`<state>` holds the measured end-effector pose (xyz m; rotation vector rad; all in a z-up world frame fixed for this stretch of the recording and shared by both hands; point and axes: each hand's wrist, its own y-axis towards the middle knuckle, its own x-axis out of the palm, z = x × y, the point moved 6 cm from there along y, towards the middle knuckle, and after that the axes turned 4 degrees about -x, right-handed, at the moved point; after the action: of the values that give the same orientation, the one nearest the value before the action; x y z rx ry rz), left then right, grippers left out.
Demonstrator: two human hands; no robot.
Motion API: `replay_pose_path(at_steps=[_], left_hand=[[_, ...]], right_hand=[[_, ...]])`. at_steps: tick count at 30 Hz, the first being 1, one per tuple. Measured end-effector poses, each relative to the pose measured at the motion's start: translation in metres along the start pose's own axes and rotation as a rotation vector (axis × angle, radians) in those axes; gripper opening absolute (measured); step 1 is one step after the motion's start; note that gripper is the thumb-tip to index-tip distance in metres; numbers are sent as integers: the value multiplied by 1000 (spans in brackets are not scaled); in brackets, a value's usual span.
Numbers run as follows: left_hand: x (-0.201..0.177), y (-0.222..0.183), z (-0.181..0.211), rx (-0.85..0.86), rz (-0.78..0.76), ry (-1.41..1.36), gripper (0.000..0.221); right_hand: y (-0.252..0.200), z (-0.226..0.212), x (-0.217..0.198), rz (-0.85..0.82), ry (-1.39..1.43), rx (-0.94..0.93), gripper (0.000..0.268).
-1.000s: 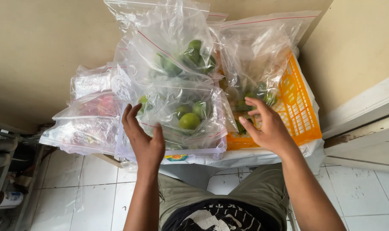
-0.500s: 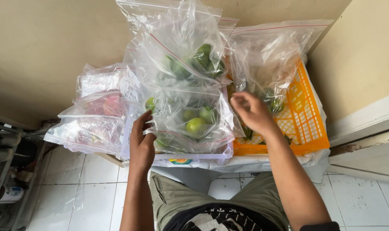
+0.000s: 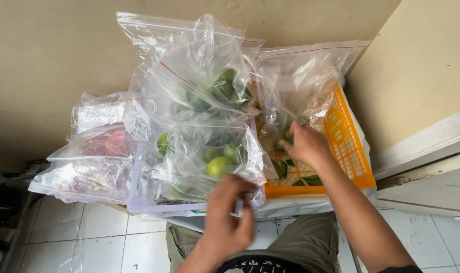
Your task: Packing small green fruits (limes) into clear plastic ziplock bags from a crate.
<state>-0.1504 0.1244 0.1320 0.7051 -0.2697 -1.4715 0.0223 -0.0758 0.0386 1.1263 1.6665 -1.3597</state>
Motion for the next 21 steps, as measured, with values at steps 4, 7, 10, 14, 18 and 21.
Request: replay_pose_path(at_steps=[4, 7, 10, 14, 18, 21], left_hand=[[140, 14, -80, -155, -731, 539, 23], [211, 33, -146, -206, -936, 917, 21], [206, 67, -162, -440, -1285, 1427, 74], [178, 90, -164, -541, -1378, 1551, 79], [165, 113, -154, -705, -900, 1482, 60], [186, 113, -196, -655, -915, 1390, 51]], right_hand=[[47, 30, 75, -461, -253, -178, 73], [64, 41, 90, -440, 69, -165, 79], [71, 53, 85, -398, -67, -160, 72], [81, 69, 76, -307, -340, -157, 57], [93, 73, 69, -254, -389, -122, 60], [99, 71, 66, -176, -328, -133, 62]])
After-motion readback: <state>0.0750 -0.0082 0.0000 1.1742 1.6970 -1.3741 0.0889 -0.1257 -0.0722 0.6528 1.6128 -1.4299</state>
